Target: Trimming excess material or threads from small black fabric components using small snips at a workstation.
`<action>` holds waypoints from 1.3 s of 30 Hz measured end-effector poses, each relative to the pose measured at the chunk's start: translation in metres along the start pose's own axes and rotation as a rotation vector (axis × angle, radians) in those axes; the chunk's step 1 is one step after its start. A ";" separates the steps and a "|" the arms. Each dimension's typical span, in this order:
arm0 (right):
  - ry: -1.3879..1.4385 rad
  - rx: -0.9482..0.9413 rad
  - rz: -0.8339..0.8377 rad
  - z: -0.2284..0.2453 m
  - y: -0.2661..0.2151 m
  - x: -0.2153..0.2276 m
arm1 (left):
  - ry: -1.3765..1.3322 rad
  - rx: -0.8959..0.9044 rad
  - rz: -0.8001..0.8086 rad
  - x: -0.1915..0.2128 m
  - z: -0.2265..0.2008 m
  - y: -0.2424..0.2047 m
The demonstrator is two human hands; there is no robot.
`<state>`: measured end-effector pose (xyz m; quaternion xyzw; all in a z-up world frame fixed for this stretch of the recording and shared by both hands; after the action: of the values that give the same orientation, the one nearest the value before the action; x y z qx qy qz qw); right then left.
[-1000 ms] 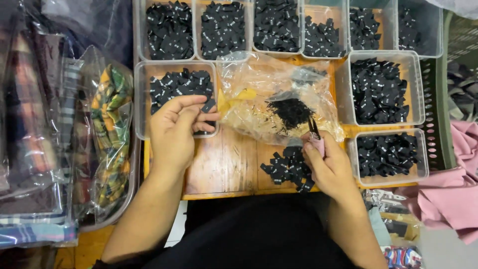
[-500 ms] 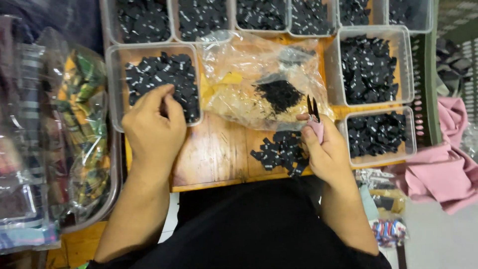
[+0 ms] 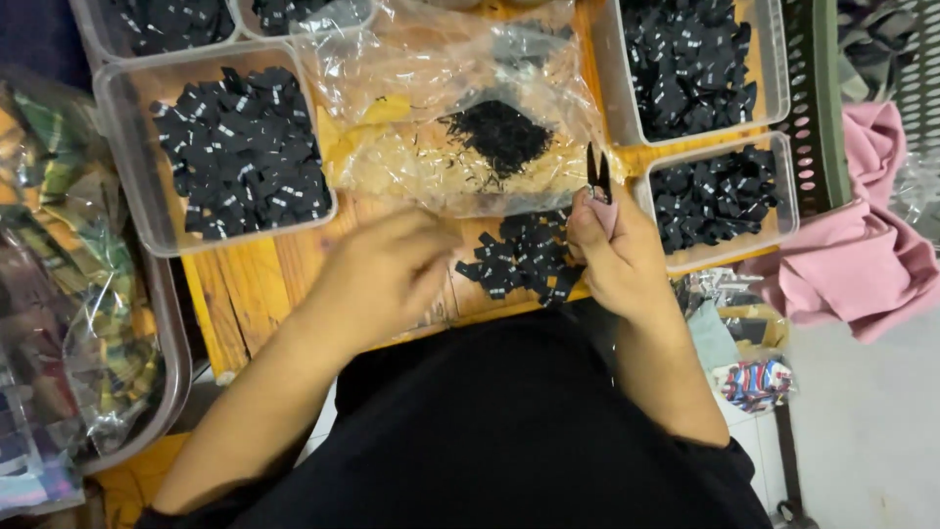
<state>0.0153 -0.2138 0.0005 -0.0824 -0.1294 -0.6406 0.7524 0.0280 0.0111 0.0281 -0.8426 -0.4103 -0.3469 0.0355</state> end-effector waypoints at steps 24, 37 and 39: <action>0.260 0.051 -0.026 0.008 0.003 -0.004 | -0.269 0.271 0.213 -0.017 0.012 0.018; -0.006 0.025 0.123 -0.001 0.001 -0.014 | -0.660 0.403 -0.001 -0.010 0.028 0.048; -0.152 -0.042 0.166 -0.004 0.004 -0.017 | -0.716 0.413 -0.019 -0.012 0.032 0.049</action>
<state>0.0173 -0.1985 -0.0080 -0.1570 -0.1653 -0.5705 0.7890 0.0757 -0.0178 0.0074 -0.8816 -0.4653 0.0573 0.0556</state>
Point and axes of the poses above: each hand's wrist, its own y-axis towards the middle knuckle, its own x-axis out of the back of the hand, z = x × y, the point moved 9 cm from there along y, towards the middle knuckle, and after that the axes turned 11 degrees about z, right-handed, at the moved point
